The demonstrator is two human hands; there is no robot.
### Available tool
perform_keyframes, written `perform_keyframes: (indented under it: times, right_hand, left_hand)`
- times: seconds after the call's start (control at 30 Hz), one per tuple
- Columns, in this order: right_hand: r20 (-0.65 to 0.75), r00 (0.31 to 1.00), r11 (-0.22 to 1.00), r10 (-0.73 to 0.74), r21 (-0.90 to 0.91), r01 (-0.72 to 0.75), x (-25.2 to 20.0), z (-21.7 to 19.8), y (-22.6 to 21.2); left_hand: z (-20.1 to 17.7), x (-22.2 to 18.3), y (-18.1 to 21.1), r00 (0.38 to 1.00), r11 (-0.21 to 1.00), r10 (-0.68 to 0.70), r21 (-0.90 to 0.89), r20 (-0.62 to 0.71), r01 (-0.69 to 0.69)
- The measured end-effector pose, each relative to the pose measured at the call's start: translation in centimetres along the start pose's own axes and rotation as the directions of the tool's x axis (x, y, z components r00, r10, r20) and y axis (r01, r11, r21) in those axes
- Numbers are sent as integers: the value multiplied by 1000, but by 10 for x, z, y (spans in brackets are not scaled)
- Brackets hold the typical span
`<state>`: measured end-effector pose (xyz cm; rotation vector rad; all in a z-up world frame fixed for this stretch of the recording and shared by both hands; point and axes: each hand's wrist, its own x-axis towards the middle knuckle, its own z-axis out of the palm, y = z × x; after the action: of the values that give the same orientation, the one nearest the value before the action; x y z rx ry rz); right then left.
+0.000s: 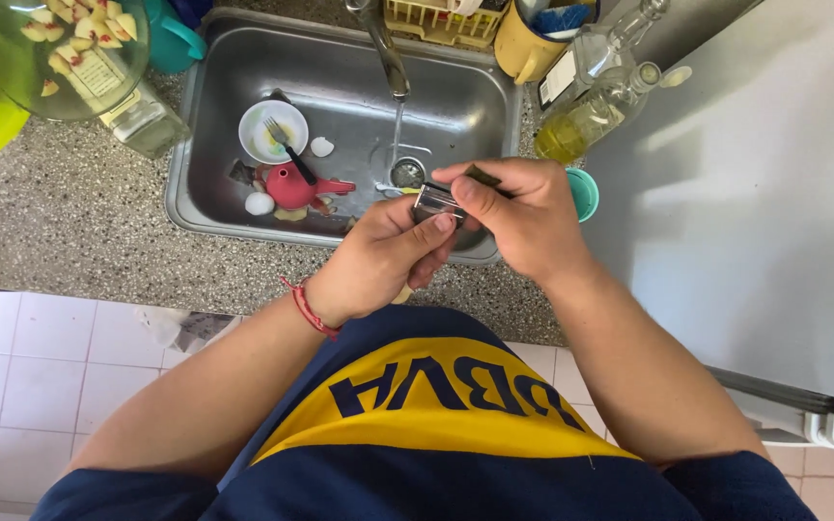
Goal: Cleaning and inspecting a paintbrush at a sink and then outdoors
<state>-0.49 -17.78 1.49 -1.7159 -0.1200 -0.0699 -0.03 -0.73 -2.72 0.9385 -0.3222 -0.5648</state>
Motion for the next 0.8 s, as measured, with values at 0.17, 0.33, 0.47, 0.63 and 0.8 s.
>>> perform_keyframes:
  times: [0.17, 0.33, 0.47, 0.63, 0.8]
  right_hand:
    - [-30, 985, 954, 172, 254, -159, 0, 4, 8]
    - [-24, 977, 942, 214, 271, -199, 4, -1, 11]
    - [31, 985, 966, 172, 190, -175, 6, 0, -1]
    - [118, 979, 977, 166, 116, -179, 8, -2, 7]
    - [181, 946, 895, 270, 315, -316, 13, -12, 18]
  left_hand:
    - [0, 1, 4, 999, 997, 33, 65, 21, -34]
    - [6, 1, 16, 999, 995, 25, 100, 31, -28]
    - [7, -1, 24, 999, 996, -22, 85, 35, 19]
    - [2, -1, 26, 998, 993, -35, 117, 44, 30]
    - [-10, -1, 11, 1000, 1000, 17, -5, -24, -17]
